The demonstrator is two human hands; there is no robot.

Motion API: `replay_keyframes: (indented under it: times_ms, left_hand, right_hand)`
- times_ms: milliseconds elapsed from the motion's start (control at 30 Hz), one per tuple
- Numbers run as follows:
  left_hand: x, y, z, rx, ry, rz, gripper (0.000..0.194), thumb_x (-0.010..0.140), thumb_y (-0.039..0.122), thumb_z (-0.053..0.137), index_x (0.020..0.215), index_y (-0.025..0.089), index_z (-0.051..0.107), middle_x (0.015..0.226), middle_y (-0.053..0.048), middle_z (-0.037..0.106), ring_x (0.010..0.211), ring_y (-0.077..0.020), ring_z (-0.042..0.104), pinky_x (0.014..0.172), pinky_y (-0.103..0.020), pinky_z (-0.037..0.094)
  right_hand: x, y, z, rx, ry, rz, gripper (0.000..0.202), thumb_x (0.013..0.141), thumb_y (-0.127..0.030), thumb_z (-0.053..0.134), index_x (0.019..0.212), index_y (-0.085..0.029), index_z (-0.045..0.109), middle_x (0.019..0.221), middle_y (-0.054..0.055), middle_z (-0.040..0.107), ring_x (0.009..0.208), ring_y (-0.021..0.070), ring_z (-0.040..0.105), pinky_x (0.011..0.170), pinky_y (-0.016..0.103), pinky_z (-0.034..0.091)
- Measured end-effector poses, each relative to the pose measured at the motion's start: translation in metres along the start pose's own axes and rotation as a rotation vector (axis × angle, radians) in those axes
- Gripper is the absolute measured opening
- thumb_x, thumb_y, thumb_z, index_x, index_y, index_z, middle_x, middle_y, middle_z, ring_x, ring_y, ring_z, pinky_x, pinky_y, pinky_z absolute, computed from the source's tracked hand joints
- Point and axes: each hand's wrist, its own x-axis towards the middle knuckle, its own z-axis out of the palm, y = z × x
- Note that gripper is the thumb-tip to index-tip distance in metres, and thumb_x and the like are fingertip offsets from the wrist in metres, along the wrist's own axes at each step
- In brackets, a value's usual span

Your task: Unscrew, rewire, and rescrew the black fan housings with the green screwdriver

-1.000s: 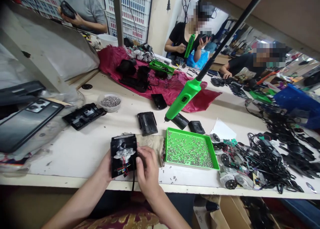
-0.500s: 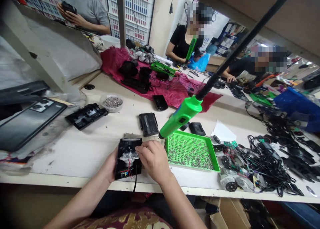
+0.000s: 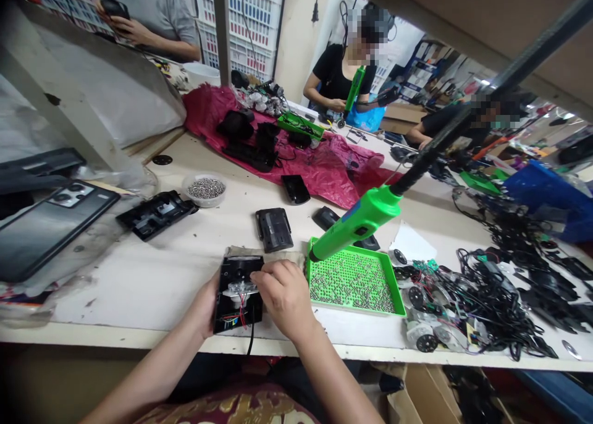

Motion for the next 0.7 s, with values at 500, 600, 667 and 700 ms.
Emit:
replay_keyframes:
  times_ms: [500,600,667,700]
  left_hand:
    - [0.0004,-0.0007,-0.0031,0.008,-0.029,0.013,0.058,0.083,0.066,0.051,0.096,0.013,0.071,0.079,-0.011,0.075,0.083,-0.0299,0.071,0.078,-0.042,0.055]
    - [0.0004,-0.0006,-0.0010,-0.002,-0.024,0.033,0.056,0.085,0.065,0.050,0.096,0.014,0.070,0.080,-0.009,0.075,0.085,-0.0289,0.071,0.081,-0.040,0.054]
    - [0.0004,-0.0005,-0.0001,-0.005,-0.020,0.035,0.056,0.090,0.062,0.043,0.095,0.013,0.070,0.079,-0.010,0.075,0.082,-0.0281,0.071,0.080,-0.040,0.054]
    - [0.0005,-0.0005,0.0000,-0.005,-0.020,0.032,0.057,0.091,0.060,0.040,0.093,0.012,0.070,0.077,-0.010,0.074,0.080,-0.0279,0.071,0.079,-0.040,0.054]
  right_hand:
    - [-0.0017,0.0011,0.0009,0.003,0.010,0.009,0.016,0.095,-0.018,0.053,0.098,-0.022,0.069,0.084,0.005,0.066,0.078,0.0190,0.058,0.066,0.032,0.047]
    - [-0.0008,0.0001,0.0006,0.001,0.015,0.008,0.016,0.095,-0.017,0.053,0.098,-0.021,0.068,0.084,0.005,0.067,0.078,0.0188,0.058,0.066,0.032,0.047]
    - [-0.0005,0.0000,0.0004,0.003,0.017,0.006,0.016,0.095,-0.017,0.053,0.098,-0.021,0.068,0.084,0.006,0.067,0.078,0.0189,0.058,0.066,0.032,0.047]
    - [-0.0005,0.0002,0.0003,0.006,0.017,0.005,0.015,0.095,-0.017,0.054,0.097,-0.020,0.068,0.084,0.006,0.067,0.078,0.0190,0.058,0.066,0.032,0.046]
